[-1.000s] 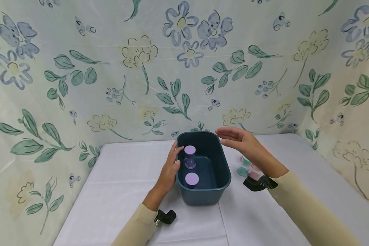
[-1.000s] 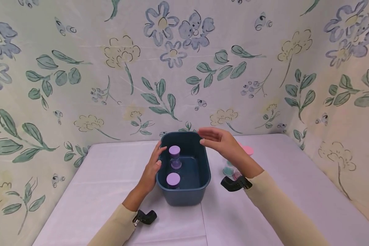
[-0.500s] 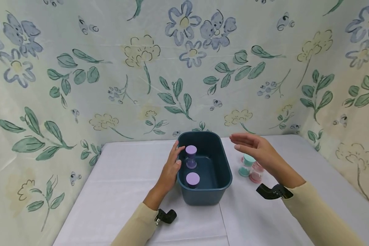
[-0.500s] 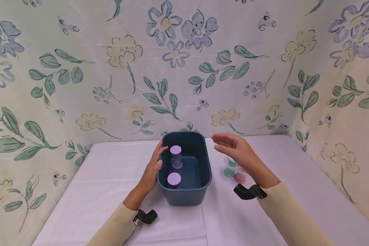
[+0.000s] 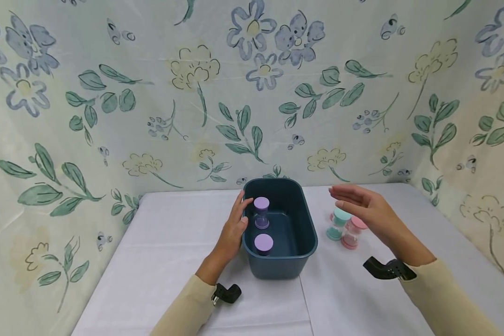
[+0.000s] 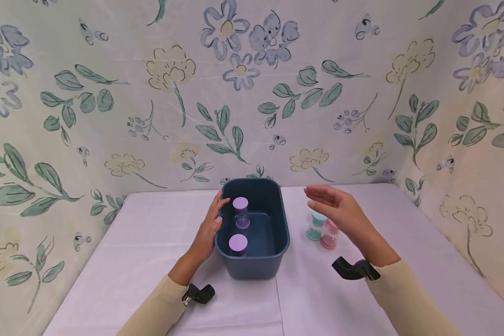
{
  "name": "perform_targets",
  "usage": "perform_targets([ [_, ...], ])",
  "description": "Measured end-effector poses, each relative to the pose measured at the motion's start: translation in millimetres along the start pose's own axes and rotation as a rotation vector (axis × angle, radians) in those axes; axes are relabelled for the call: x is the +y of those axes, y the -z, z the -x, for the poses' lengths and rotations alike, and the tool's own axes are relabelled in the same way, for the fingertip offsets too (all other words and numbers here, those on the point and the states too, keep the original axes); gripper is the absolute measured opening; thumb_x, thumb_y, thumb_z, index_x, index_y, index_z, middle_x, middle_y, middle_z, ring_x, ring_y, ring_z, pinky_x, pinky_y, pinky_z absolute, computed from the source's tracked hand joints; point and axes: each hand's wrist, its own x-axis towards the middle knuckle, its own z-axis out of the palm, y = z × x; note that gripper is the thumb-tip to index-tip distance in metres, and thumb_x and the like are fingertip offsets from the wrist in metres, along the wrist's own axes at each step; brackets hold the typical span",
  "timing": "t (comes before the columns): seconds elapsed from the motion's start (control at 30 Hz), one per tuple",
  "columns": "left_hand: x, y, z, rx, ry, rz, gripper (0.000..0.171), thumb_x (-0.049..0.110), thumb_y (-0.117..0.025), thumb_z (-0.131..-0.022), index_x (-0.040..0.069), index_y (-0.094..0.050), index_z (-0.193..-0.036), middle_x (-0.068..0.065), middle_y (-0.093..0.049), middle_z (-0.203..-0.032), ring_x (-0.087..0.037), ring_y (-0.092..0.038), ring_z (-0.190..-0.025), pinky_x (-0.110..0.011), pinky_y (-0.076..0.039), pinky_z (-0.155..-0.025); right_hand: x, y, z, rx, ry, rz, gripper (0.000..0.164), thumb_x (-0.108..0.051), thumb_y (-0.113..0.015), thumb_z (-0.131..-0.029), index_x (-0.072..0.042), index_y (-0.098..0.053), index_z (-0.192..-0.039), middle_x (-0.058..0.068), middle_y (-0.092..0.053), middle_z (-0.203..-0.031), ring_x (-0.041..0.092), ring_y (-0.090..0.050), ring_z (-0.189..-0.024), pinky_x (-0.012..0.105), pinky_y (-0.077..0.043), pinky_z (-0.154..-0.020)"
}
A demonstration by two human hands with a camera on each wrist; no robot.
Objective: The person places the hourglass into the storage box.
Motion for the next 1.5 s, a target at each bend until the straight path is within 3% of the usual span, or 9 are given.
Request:
perform_targets([
  [0.23, 1.0, 0.3, -0.7, 0.000, 0.009, -0.006, 0.056, 0.041, -0.026, -0.101, 0.015, -0.031, -0.150, 0.001, -0.005, -0.162, -0.025, -0.010, -0.148, -0.067, -0.019, -0.107, 8.6, 4.4, 5.3, 0.060, -0.066, 0.013, 0.054, -0.044, -0.062, -0.091, -0.022, -0.049, -0.138, -0.001, -0.054, -0.139, 0.018, -0.054, -0.125, 0.027, -0.046, -0.094],
  [0.5, 0.8, 0.1, 0.0, 0.008, 0.012, 0.003, 0.055, 0.043, -0.026, -0.100, 0.021, -0.031, -0.150, 0.003, -0.006, -0.162, -0.024, -0.010, -0.148, -0.067, -0.019, -0.107, 24.0, 7.6, 10.6, 0.078, -0.053, 0.023, 0.056, -0.042, -0.060, -0.093, -0.018, -0.046, -0.142, 0.004, -0.052, -0.141, 0.019, -0.053, -0.126, 0.031, -0.046, -0.096],
  [0.67, 0.8, -0.1, -0.1, 0.008, 0.004, 0.003, 0.054, 0.042, -0.026, -0.100, 0.022, -0.031, -0.150, 0.003, -0.006, -0.162, -0.024, -0.010, -0.148, -0.067, -0.020, -0.107, 33.2, 11.6, 14.1, 0.101, -0.063, 0.031, 0.054, -0.044, -0.058, -0.094, -0.022, -0.046, -0.142, 0.001, -0.051, -0.142, 0.015, -0.051, -0.126, 0.016, -0.043, -0.093],
  [0.77, 0.5, -0.2, 0.0, 0.011, -0.001, 0.000, 0.054, 0.042, -0.027, -0.100, 0.022, -0.032, -0.150, 0.003, -0.006, -0.162, -0.023, -0.010, -0.148, -0.066, -0.020, -0.107, 36.9, 13.8, 16.2, 0.110, -0.056, 0.013, 0.056, -0.042, -0.058, -0.094, -0.018, -0.045, -0.143, 0.005, -0.050, -0.143, 0.010, -0.052, -0.124, 0.010, -0.041, -0.090],
  [0.93, -0.9, -0.8, 0.0, 0.012, -0.013, 0.008, 0.054, 0.041, -0.026, -0.101, 0.020, -0.032, -0.150, 0.002, -0.006, -0.162, -0.024, -0.010, -0.148, -0.066, -0.020, -0.108, 42.2, 15.8, 20.5, 0.127, -0.051, -0.005, 0.058, -0.039, -0.059, -0.094, -0.013, -0.044, -0.143, 0.012, -0.050, -0.142, 0.001, -0.054, -0.118, 0.009, -0.043, -0.087],
  [1.17, -1.6, 0.1, -0.8, 0.019, -0.027, 0.015, 0.053, 0.037, -0.027, -0.101, 0.020, -0.033, -0.150, 0.000, -0.007, -0.162, -0.024, -0.011, -0.147, -0.066, -0.021, -0.107, 51.1, 15.9, 22.0, 0.162, -0.074, -0.009, 0.058, -0.038, -0.058, -0.095, -0.013, -0.042, -0.145, 0.011, -0.047, -0.144, 0.008, -0.053, -0.122, 0.013, -0.045, -0.089],
  [1.5, -2.8, -1.0, -0.5, 0.010, -0.032, 0.016, 0.051, 0.030, -0.029, -0.100, 0.019, -0.032, -0.150, -0.002, -0.007, -0.162, -0.024, -0.009, -0.148, -0.066, -0.019, -0.108, 65.5, 16.2, 24.8, 0.216, -0.118, -0.021, 0.061, -0.040, -0.059, -0.094, -0.012, -0.041, -0.146, 0.012, -0.047, -0.145, 0.004, -0.052, -0.120, 0.012, -0.045, -0.088],
])
